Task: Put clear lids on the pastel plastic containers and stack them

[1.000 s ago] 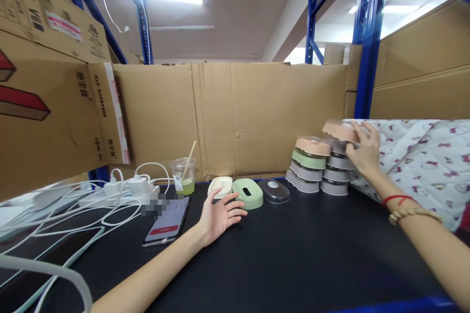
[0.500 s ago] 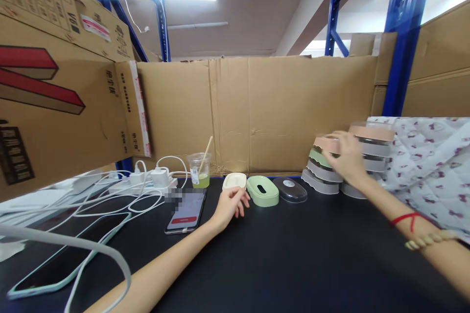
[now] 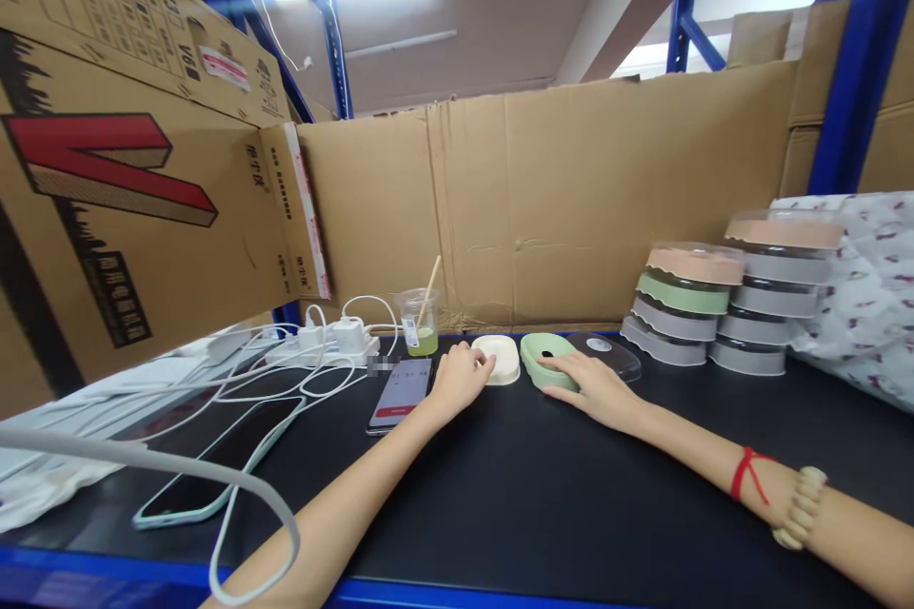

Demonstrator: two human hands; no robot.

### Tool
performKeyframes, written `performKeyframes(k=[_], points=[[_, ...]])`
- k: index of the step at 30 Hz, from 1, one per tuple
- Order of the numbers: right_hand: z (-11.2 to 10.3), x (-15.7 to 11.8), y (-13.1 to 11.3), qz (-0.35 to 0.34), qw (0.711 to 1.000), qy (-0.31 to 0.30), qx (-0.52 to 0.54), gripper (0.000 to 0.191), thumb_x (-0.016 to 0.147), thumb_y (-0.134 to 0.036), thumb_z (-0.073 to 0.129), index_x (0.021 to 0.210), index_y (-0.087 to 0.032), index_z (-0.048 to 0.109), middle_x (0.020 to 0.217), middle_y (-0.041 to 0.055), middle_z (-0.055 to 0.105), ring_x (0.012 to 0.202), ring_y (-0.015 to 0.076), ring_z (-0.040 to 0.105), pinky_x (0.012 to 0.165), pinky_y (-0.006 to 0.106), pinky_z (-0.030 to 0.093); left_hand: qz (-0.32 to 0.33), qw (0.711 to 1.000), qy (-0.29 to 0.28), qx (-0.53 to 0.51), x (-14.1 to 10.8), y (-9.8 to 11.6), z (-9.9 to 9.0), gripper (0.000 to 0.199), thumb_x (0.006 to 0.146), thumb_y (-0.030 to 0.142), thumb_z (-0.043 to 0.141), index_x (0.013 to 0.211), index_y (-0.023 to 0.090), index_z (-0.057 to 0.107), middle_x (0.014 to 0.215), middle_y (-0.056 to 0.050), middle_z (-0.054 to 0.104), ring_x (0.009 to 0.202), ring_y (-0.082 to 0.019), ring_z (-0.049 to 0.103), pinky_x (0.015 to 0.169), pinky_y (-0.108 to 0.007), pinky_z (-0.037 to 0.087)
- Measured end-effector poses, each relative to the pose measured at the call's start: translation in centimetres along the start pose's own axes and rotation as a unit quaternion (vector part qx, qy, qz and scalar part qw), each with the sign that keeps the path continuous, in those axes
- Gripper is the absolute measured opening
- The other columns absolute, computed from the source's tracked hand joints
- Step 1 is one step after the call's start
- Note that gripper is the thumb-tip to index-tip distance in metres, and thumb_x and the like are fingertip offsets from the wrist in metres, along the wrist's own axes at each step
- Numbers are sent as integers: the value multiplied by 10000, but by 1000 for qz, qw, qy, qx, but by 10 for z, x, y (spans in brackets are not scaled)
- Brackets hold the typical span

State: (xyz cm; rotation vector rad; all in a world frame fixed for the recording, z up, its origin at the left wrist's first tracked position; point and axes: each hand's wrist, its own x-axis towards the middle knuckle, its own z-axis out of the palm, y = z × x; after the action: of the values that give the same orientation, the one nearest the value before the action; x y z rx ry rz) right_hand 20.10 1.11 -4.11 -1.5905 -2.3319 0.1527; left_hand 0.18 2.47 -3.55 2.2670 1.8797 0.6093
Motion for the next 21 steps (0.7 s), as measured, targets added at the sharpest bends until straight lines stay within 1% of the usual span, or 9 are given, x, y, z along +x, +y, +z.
performKeyframes(k=[1,3,6,9,12,14,16,19,21], points=[[-1,-1,1,8,1000,15,7,472,834,-414,464,1281,-261,477,1297,59,484,1233,213,428,1060,422,338,-20,1000,1,-10,0,1,-1,348,889,308,373,935,135,672,1066,-137,572,1072,-248,520,922,-337,365],[-1,-3,0,19,998,53,21,458,830,-424,469,1270,-297,482,1288,44,492,1220,213,436,1047,437,348,-77,997,11,-27,-1,2,-2,342,835,321,473,1056,111,627,1121,-161,550,1114,-269,497,930,-339,357],[0,-4,-5,10,994,97,43,445,816,-422,497,1249,-320,494,1268,18,510,1210,196,439,1052,430,343,-138,989,22,-52,-3,1,-1,494,726,295,594,1160,61,556,1203,-211,503,1166,-316,458,930,-344,352],[2,-6,-11,-2,993,97,64,447,795,-426,531,1230,-325,509,1253,8,520,1187,186,450,1032,417,361,-120,985,3,-123,-3,1,3,237,691,191,571,899,123,660,1032,-152,607,1014,-291,562,823,-305,393],[5,-9,-18,-9,994,77,80,436,772,-441,560,1191,-322,543,1219,12,541,1143,183,476,1004,409,380,-92,968,24,-231,-2,3,8,88,626,95,564,617,162,620,720,-69,627,769,-221,598,682,-259,381],[6,-12,-23,-24,994,65,83,427,748,-457,586,1152,-319,572,1172,15,568,1101,179,497,988,405,387,-105,940,35,-322,-3,6,11,101,605,79,565,552,165,573,570,-26,566,588,-158,538,585,-233,347],[7,-14,-27,-43,994,63,78,426,727,-473,606,1121,-311,591,1141,19,584,1078,181,504,970,405,391,-135,902,15,-409,-5,9,12,91,621,87,540,571,161,556,479,12,490,456,-108,429,502,-216,298],[6,-16,-30,-70,992,79,66,438,717,-474,618,1119,-303,589,1152,19,583,1091,188,493,954,403,390,-148,842,-36,-518,-9,14,10,107,649,85,462,594,145,531,425,45,404,391,-74,323,451,-198,252],[5,-17,-31,-75,991,93,62,441,720,-470,617,1127,-302,583,1165,16,579,1105,191,485,954,407,385,-147,806,-53,-571,-11,16,8,137,680,111,428,575,136,511,439,35,413,407,-68,342,464,-186,271]])
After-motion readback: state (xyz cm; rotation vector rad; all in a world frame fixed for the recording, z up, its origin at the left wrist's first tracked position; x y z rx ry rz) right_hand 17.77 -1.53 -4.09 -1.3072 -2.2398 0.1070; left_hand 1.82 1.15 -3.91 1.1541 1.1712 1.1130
